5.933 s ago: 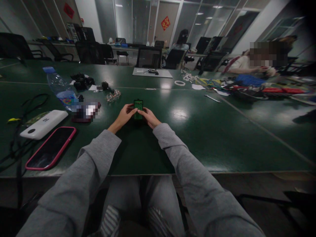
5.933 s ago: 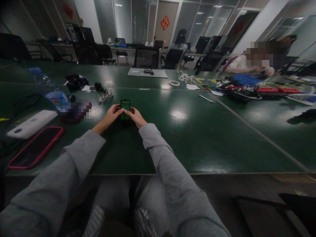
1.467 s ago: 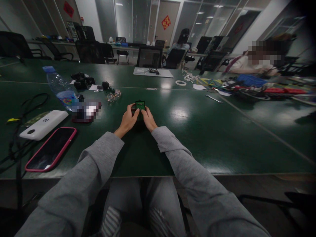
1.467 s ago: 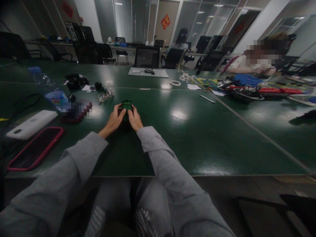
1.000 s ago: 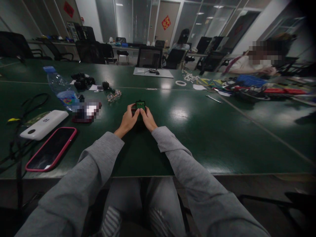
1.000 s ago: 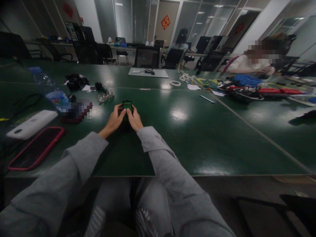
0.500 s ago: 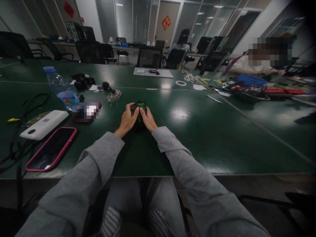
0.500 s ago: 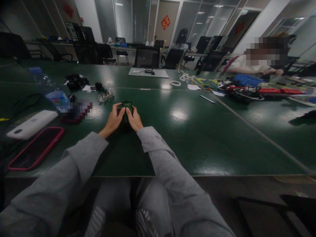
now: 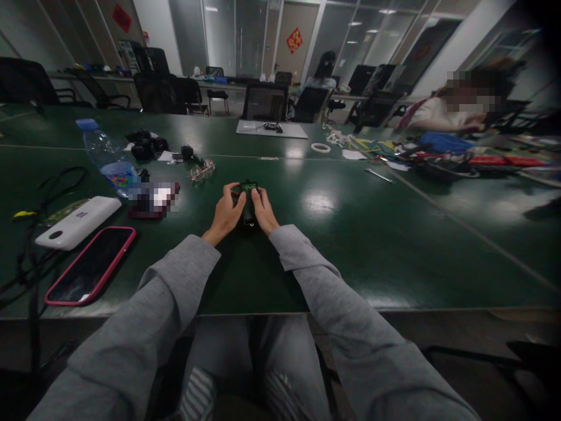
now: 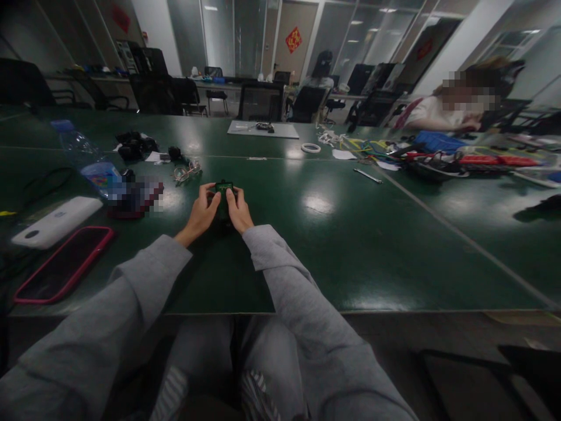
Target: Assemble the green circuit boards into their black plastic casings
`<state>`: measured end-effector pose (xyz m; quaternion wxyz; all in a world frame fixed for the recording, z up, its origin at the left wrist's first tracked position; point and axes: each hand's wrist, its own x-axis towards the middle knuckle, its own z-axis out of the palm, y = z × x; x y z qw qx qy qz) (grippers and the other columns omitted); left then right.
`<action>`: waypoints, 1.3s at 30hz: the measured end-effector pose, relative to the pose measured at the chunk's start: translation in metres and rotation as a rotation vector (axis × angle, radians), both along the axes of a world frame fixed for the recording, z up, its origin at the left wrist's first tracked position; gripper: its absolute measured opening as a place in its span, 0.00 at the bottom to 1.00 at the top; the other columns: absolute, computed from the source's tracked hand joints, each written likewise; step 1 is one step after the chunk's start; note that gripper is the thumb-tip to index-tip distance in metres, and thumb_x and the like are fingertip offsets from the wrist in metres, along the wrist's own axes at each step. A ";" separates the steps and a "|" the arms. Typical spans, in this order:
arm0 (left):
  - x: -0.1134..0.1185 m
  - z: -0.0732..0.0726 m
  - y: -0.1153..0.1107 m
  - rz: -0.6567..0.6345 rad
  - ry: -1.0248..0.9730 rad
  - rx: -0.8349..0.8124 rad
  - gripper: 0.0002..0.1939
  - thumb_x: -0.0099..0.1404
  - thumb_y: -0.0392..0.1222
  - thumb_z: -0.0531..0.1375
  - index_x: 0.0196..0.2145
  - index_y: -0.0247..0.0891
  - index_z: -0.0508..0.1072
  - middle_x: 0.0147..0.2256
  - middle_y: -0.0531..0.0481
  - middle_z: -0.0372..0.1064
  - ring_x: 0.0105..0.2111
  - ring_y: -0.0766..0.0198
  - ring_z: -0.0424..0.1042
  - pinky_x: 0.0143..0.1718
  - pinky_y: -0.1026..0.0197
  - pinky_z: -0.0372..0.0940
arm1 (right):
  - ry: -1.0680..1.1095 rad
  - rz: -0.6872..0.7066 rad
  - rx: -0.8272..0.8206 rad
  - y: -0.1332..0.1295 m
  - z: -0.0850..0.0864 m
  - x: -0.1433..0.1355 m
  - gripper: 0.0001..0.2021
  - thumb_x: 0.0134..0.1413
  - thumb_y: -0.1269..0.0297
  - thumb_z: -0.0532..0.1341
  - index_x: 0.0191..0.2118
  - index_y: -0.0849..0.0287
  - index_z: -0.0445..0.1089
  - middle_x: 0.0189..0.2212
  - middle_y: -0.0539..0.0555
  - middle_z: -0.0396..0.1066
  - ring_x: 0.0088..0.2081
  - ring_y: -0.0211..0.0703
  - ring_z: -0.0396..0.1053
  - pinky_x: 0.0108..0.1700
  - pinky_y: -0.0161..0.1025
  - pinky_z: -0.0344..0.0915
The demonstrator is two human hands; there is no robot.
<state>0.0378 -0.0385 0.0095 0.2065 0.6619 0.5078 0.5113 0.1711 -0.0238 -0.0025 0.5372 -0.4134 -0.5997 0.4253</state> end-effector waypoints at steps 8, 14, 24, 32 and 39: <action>0.000 0.001 -0.001 -0.039 -0.019 -0.004 0.19 0.68 0.49 0.53 0.54 0.40 0.59 0.39 0.46 0.70 0.35 0.62 0.72 0.39 0.57 0.66 | 0.021 -0.010 0.014 -0.003 0.005 0.000 0.27 0.55 0.34 0.52 0.47 0.53 0.60 0.43 0.55 0.70 0.47 0.47 0.69 0.54 0.50 0.64; -0.001 0.000 0.000 -0.035 -0.005 0.020 0.20 0.68 0.49 0.53 0.54 0.40 0.59 0.39 0.45 0.70 0.35 0.61 0.72 0.39 0.56 0.66 | 0.034 -0.018 0.036 -0.001 0.003 -0.001 0.27 0.55 0.34 0.51 0.47 0.52 0.60 0.43 0.55 0.70 0.46 0.47 0.69 0.55 0.50 0.63; -0.001 0.001 -0.001 -0.029 0.004 0.034 0.19 0.67 0.49 0.53 0.54 0.41 0.60 0.39 0.45 0.71 0.34 0.62 0.72 0.39 0.56 0.66 | 0.040 -0.008 0.038 0.000 0.001 -0.001 0.27 0.57 0.35 0.50 0.47 0.52 0.60 0.45 0.55 0.70 0.49 0.47 0.68 0.57 0.50 0.62; -0.002 -0.005 0.007 -0.006 -0.146 -0.071 0.18 0.67 0.50 0.54 0.51 0.40 0.62 0.39 0.45 0.72 0.38 0.59 0.73 0.41 0.55 0.67 | 0.020 0.027 0.016 0.006 -0.005 -0.001 0.29 0.54 0.37 0.56 0.52 0.54 0.61 0.47 0.57 0.70 0.50 0.46 0.69 0.55 0.48 0.65; -0.005 -0.007 0.011 -0.001 -0.225 -0.133 0.18 0.67 0.50 0.54 0.51 0.39 0.63 0.40 0.44 0.73 0.38 0.59 0.73 0.39 0.56 0.68 | -0.016 0.067 0.035 0.010 -0.009 -0.001 0.32 0.54 0.38 0.57 0.56 0.55 0.60 0.52 0.58 0.68 0.54 0.47 0.66 0.59 0.49 0.62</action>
